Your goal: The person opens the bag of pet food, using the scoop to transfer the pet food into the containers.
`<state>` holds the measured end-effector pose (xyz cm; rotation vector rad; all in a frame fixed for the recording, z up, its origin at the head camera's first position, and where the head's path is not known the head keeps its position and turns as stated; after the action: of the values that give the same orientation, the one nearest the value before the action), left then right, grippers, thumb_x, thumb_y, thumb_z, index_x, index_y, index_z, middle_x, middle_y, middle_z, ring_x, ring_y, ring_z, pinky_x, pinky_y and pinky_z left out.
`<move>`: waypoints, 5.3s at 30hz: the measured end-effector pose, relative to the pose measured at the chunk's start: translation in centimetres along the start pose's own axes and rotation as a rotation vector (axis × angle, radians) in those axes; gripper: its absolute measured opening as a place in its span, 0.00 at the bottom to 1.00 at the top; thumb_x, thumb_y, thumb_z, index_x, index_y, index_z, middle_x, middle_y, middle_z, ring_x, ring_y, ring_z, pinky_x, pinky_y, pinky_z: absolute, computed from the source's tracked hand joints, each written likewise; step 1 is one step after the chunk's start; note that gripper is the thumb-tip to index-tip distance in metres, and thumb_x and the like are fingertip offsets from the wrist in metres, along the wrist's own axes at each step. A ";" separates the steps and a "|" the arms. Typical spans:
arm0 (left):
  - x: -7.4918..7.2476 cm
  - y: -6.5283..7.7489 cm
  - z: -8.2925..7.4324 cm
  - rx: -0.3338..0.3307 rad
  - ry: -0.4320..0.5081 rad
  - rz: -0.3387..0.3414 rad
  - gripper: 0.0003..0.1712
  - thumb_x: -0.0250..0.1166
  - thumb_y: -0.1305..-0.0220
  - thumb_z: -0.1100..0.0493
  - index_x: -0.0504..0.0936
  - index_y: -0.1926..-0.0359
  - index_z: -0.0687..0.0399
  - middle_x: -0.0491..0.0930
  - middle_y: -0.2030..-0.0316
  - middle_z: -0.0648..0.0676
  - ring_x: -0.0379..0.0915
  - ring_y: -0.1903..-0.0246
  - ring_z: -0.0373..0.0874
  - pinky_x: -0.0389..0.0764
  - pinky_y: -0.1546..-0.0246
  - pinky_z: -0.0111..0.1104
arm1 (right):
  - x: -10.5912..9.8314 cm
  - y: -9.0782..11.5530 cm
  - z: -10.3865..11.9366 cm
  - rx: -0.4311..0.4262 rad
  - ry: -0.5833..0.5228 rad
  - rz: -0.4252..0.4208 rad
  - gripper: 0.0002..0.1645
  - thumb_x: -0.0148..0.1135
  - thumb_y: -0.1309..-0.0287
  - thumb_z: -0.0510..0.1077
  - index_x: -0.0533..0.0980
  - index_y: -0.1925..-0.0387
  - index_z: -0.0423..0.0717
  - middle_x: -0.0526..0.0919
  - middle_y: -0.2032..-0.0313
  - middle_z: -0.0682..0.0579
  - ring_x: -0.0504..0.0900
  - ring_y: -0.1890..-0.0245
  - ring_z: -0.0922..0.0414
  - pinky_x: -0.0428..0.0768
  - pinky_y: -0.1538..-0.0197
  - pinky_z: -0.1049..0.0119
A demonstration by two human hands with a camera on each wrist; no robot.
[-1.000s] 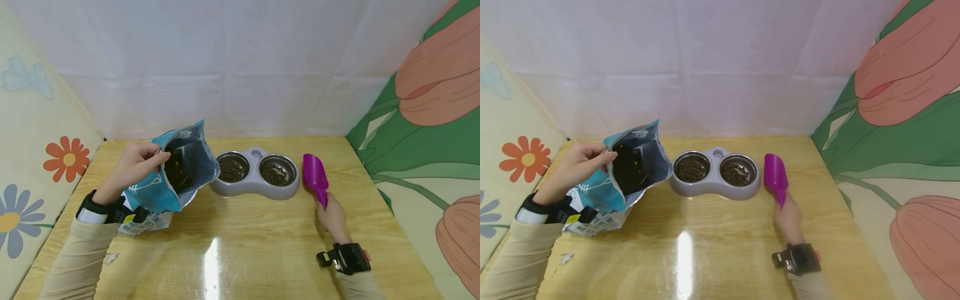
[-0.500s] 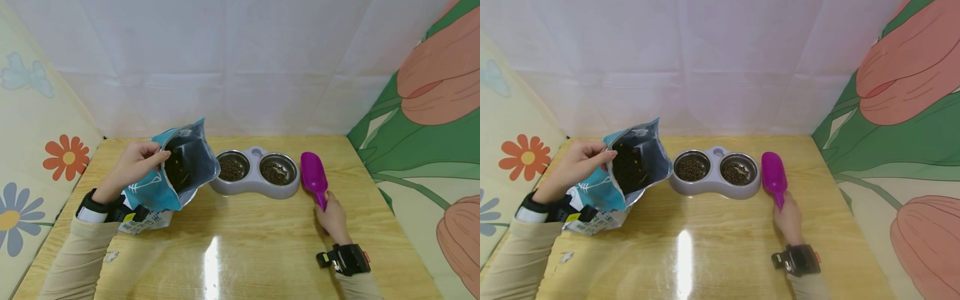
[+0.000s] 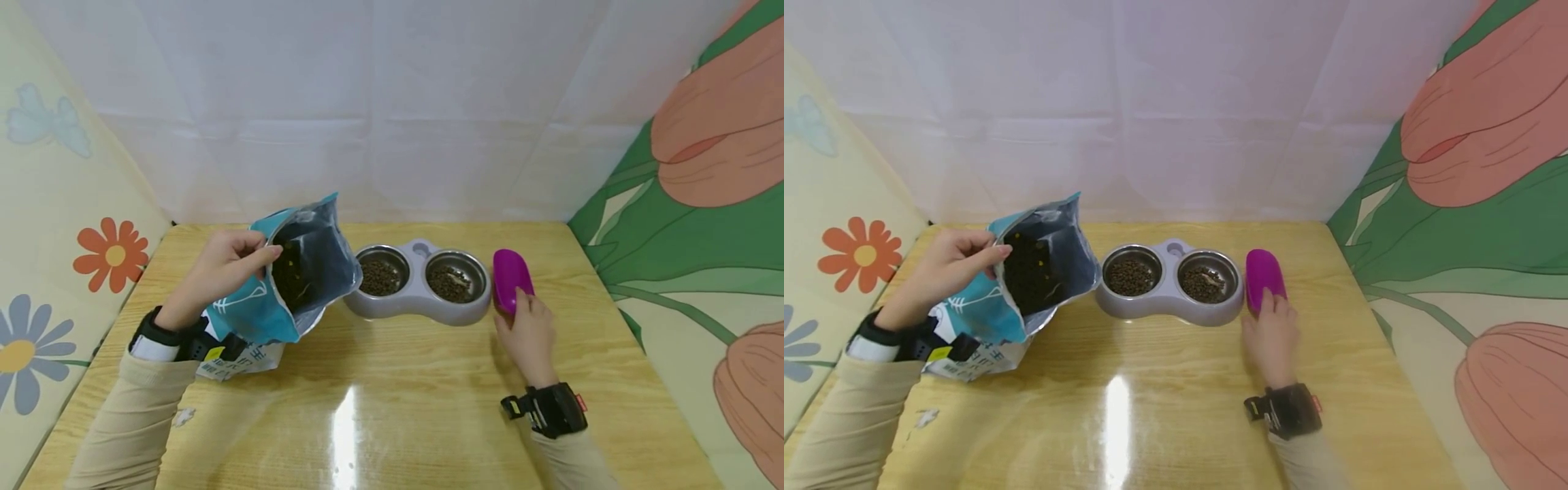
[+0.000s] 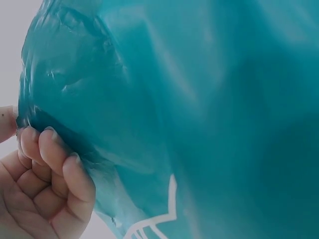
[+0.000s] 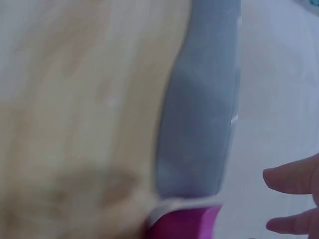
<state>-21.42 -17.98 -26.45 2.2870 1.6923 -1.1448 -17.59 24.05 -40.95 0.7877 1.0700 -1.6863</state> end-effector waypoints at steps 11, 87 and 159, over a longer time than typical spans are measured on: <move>0.3 -0.2 0.0 0.009 0.006 0.016 0.20 0.58 0.41 0.69 0.67 0.88 0.57 0.70 0.88 0.53 0.58 0.90 0.40 0.57 0.88 0.31 | 0.4 -2.4 7.3 -0.150 -0.130 0.017 0.29 0.61 0.47 0.45 0.69 0.47 0.30 0.72 0.53 0.29 0.69 0.52 0.33 0.68 0.54 0.41; -3.5 0.0 0.2 -0.191 0.034 -0.199 0.22 0.52 0.33 0.54 0.73 0.82 0.63 0.74 0.83 0.48 0.68 0.80 0.42 0.65 0.81 0.31 | -2.6 -7.8 26.7 -0.591 -0.558 0.179 0.26 0.48 0.41 0.38 0.53 0.92 0.51 0.51 0.90 0.56 0.48 0.87 0.58 0.49 0.75 0.69; 2.8 7.8 -6.3 0.462 -0.520 -0.399 0.22 0.45 0.32 0.53 0.66 0.83 0.57 0.62 0.87 0.47 0.55 0.86 0.39 0.58 0.86 0.29 | -0.4 -14.1 34.4 -1.267 0.229 -0.028 0.15 0.46 0.37 0.32 0.78 0.57 0.40 0.82 0.58 0.46 0.79 0.56 0.53 0.74 0.52 0.62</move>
<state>-11.23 -15.81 -26.35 1.6178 1.8350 -2.1757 -31.64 -4.96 -22.41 0.1059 1.9527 -0.6370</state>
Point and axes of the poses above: each hand's wrist, its own y-axis away from the middle knuckle, its own x-axis out of the palm, z = x × y, the point moved 5 cm from there along -y, towards the middle knuckle
